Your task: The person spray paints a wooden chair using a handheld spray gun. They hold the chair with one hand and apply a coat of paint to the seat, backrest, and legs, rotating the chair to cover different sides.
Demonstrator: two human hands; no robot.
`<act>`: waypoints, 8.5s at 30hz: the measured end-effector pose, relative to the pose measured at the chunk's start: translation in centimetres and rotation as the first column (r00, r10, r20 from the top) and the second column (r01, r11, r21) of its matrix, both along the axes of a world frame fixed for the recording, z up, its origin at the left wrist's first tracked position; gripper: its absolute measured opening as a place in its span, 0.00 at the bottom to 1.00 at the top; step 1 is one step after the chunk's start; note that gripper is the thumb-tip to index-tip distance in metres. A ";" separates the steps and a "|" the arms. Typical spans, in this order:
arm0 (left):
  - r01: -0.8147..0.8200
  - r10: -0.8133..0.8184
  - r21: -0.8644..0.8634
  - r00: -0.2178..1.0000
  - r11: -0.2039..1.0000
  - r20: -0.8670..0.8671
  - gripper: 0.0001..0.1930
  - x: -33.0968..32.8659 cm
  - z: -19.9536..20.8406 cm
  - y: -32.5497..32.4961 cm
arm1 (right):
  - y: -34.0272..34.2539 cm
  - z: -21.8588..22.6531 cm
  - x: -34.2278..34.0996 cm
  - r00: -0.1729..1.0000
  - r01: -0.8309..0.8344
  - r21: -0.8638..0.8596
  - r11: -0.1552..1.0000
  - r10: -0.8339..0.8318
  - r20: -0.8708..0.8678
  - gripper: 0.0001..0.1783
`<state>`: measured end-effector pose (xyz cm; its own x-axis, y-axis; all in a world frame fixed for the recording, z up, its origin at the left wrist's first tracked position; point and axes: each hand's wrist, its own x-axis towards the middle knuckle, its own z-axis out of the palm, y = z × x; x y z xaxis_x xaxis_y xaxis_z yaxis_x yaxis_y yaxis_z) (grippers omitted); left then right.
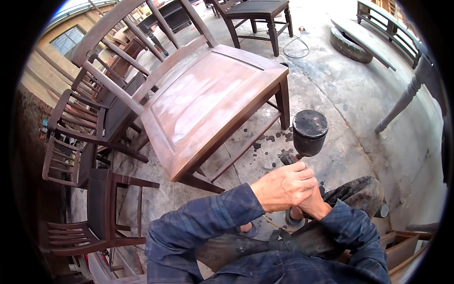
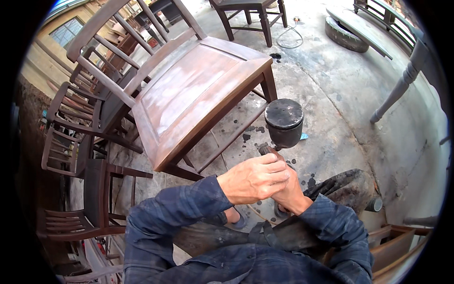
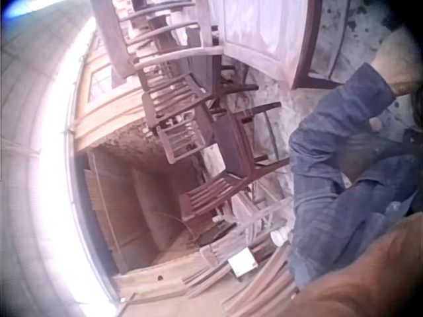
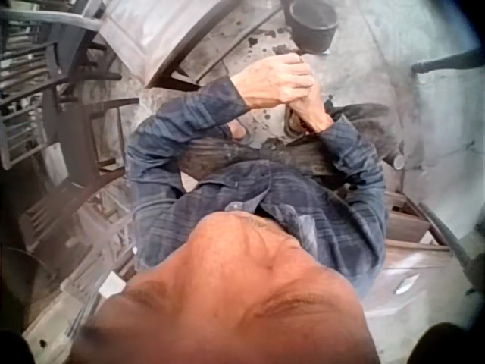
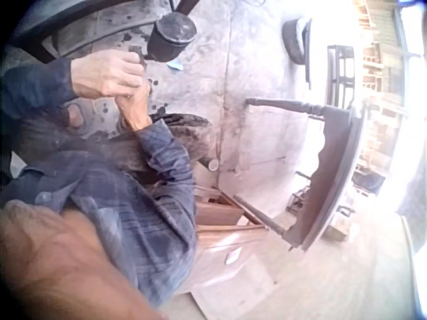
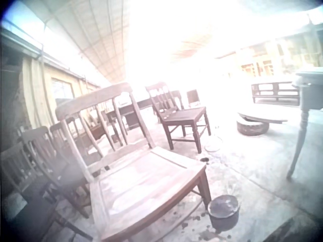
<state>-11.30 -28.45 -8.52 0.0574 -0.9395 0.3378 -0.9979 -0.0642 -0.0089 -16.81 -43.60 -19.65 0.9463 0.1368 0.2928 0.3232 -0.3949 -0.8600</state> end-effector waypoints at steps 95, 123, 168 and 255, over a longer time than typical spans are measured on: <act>0.059 0.060 0.171 0.785 0.984 -0.616 0.15 -8.4 -7.5 4.9 | -7.1 4.4 9.8 0.993 0.111 0.306 0.946 -0.117 0.000 0.24; 0.030 0.085 0.167 0.765 0.986 -0.639 0.15 -8.2 -7.9 5.1 | -9.4 5.4 11.9 1.000 0.001 0.294 0.956 0.006 -0.024 0.23; 0.043 0.100 0.206 0.765 0.978 -0.636 0.16 -8.0 -7.5 4.8 | -9.9 4.2 13.7 0.995 0.057 0.401 0.914 -0.083 0.048 0.19; -0.426 0.471 0.238 0.613 0.873 -0.634 0.18 -18.7 -14.7 7.4 | 8.0 4.9 -1.3 0.896 -0.442 0.085 0.893 0.435 0.096 0.15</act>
<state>-30.01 -21.05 -23.19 0.6598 -0.7514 -0.0110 -0.5905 -0.5274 0.6108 -18.13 -35.61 -14.71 0.7727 0.4988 0.3927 0.5060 -0.1105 -0.8554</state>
